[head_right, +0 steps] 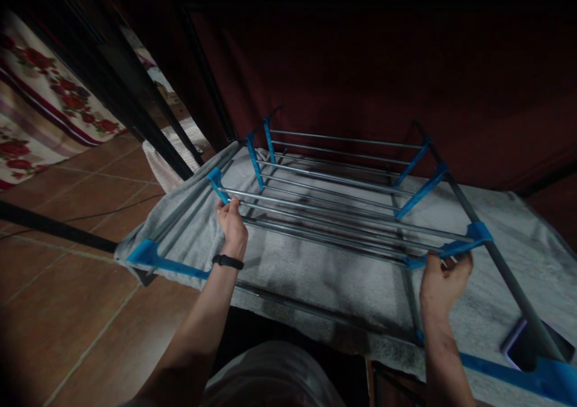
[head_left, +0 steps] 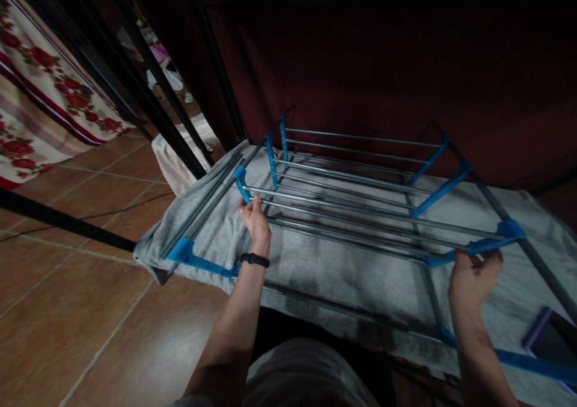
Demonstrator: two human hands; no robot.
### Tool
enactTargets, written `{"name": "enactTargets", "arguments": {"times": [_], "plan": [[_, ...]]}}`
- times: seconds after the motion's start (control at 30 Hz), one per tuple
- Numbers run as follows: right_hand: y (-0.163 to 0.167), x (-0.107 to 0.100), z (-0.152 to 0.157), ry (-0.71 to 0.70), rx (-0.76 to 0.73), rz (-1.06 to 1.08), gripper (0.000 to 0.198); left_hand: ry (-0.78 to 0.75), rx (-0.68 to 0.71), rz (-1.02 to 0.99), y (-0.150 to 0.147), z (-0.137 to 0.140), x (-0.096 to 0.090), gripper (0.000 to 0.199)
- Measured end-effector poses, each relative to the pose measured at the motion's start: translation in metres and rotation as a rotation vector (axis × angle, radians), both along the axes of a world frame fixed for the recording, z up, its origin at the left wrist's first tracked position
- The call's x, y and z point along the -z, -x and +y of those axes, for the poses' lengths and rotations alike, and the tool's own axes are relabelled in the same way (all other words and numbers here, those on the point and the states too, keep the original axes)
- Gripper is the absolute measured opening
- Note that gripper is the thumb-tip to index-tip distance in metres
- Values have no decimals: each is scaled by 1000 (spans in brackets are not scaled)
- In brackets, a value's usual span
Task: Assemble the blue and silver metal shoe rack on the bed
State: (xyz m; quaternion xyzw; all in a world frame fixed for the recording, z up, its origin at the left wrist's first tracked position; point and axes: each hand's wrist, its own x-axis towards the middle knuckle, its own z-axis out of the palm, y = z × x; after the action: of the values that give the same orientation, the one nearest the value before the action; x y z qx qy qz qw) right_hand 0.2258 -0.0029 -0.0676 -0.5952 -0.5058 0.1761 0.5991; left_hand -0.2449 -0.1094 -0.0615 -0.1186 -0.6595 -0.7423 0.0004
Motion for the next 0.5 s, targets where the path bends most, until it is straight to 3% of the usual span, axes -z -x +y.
{"name": "enactTargets", "arguments": {"times": [0.23, 0.5], "plan": [[5, -3, -3, 48, 30, -5, 67, -35, 11, -4, 9, -1, 6, 33], [6, 3, -5, 37, -65, 53, 69, 4, 26, 37, 8, -5, 8, 32]]}}
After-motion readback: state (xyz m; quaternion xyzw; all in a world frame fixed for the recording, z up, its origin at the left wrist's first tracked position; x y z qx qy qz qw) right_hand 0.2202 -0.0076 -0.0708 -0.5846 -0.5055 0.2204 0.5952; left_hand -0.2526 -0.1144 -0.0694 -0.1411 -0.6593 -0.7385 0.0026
